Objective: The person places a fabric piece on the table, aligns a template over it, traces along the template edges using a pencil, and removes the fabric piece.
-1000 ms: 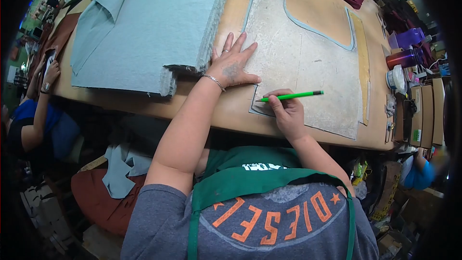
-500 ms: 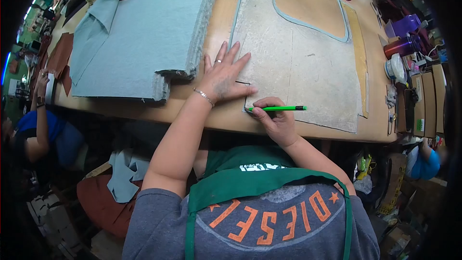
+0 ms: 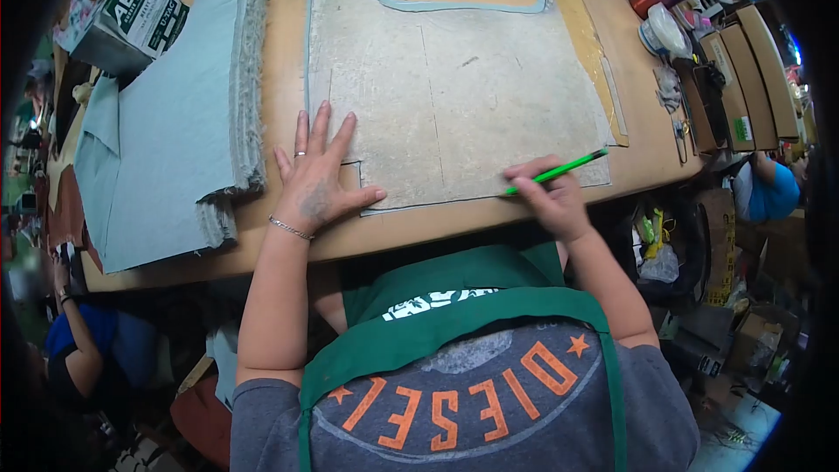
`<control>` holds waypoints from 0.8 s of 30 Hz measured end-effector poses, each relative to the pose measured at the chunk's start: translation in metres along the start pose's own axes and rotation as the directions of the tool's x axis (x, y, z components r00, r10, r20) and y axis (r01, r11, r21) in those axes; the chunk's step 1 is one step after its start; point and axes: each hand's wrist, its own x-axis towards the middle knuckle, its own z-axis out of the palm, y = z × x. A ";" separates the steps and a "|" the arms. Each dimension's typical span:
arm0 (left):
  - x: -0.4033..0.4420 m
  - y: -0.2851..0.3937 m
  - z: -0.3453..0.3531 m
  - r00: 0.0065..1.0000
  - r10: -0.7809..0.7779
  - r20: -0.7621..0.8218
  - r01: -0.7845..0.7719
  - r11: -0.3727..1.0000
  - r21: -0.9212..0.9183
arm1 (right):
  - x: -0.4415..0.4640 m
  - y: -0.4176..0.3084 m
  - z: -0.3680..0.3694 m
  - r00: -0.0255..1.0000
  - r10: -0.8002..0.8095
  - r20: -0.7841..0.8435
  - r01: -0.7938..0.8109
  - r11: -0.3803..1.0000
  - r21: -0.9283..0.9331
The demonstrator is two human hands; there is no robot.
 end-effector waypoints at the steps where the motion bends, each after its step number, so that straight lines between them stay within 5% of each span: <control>1: 0.000 0.000 0.001 1.000 0.005 0.000 -0.005 1.000 0.000 | -0.005 0.001 -0.017 0.995 0.073 -0.063 -0.074 0.997 -0.015; 3: 0.000 -0.001 0.001 1.000 0.010 -0.005 -0.010 1.000 0.001 | -0.013 0.001 -0.047 0.987 0.062 -0.146 -0.079 0.991 -0.112; 4: 0.001 -0.002 0.001 1.000 0.015 -0.003 -0.015 1.000 -0.002 | -0.015 0.001 -0.052 0.977 0.069 -0.203 -0.058 0.997 0.058; 6: 0.000 -0.003 0.001 1.000 0.012 0.000 -0.012 1.000 -0.012 | -0.011 -0.002 -0.047 0.977 -0.042 -0.210 0.059 0.995 0.076; 12: 0.002 -0.015 0.004 0.998 0.055 0.037 -0.053 0.997 -0.059 | 0.014 -0.024 0.070 0.993 -0.015 0.117 -0.009 0.980 0.200; 24: 0.001 -0.014 0.002 0.998 0.055 0.027 -0.054 0.998 -0.038 | 0.028 -0.010 0.134 0.978 -0.138 0.154 0.130 0.990 0.060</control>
